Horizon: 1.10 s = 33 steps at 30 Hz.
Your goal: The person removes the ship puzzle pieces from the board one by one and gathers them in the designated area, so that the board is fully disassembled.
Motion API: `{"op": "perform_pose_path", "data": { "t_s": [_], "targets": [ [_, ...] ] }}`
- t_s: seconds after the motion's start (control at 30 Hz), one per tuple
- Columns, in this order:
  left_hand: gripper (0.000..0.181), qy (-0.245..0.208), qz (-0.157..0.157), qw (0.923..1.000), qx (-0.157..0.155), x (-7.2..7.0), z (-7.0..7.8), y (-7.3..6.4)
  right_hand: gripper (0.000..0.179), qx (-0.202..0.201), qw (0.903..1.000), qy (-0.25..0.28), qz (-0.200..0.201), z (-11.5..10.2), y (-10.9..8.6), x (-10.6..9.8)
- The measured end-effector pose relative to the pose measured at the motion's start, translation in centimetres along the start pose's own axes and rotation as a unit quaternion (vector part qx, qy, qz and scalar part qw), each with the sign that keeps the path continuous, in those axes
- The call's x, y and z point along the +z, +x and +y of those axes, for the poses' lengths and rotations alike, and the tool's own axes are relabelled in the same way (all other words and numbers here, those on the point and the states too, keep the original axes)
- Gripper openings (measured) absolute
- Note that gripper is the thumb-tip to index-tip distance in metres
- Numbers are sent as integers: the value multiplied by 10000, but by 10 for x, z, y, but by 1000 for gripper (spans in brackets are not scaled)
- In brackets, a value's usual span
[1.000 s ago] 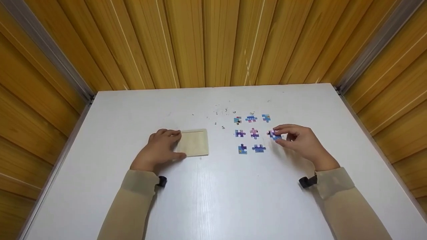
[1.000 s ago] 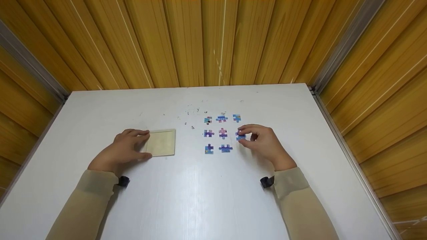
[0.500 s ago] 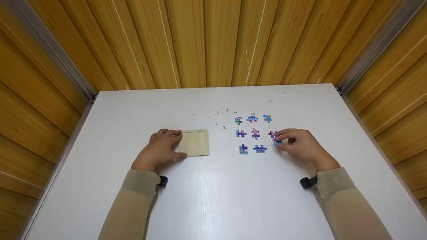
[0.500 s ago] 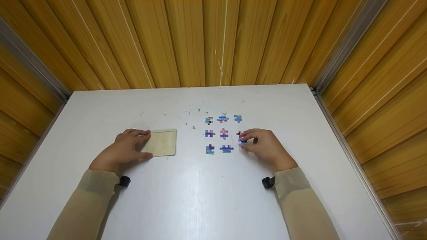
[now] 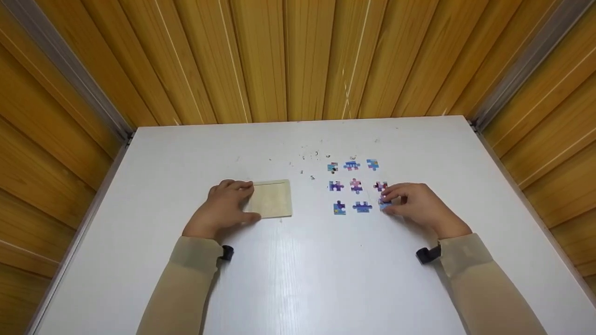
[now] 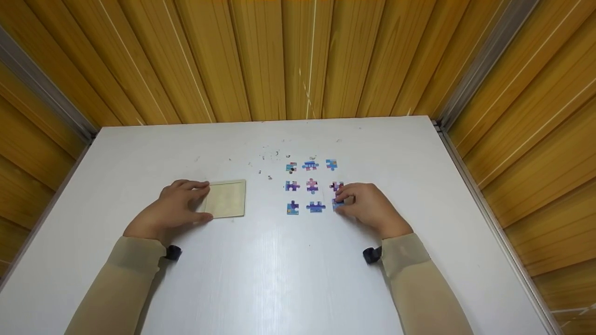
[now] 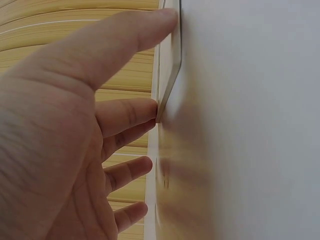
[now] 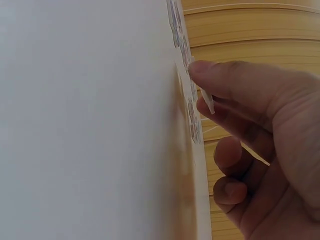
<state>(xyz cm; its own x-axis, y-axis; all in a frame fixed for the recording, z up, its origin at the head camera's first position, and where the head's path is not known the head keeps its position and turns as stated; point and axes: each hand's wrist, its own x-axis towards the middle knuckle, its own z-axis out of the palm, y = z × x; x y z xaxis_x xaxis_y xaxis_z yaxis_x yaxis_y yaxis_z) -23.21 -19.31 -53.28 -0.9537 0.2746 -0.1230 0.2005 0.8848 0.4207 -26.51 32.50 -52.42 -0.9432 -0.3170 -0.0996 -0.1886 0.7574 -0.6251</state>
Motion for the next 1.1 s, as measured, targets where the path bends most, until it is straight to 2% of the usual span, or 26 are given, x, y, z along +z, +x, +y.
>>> {"op": "perform_pose_path", "data": {
  "t_s": [0.23,0.47,0.73,1.1],
  "targets": [
    [90,-7,-3,10000,-7,0,0,1,19,-43,10000,-47,17,-1,0,4],
    [89,57,-4,10000,23,0,-2,1,14,-266,9996,-91,-81,1,2,4],
    [91,68,-67,9999,-76,1,-2,-1,14,-102,9996,-73,-261,-1,1,5],
    [89,110,130,9998,59,4,-7,4,15,-169,9996,-88,-219,-1,4,7]
  ]
}}
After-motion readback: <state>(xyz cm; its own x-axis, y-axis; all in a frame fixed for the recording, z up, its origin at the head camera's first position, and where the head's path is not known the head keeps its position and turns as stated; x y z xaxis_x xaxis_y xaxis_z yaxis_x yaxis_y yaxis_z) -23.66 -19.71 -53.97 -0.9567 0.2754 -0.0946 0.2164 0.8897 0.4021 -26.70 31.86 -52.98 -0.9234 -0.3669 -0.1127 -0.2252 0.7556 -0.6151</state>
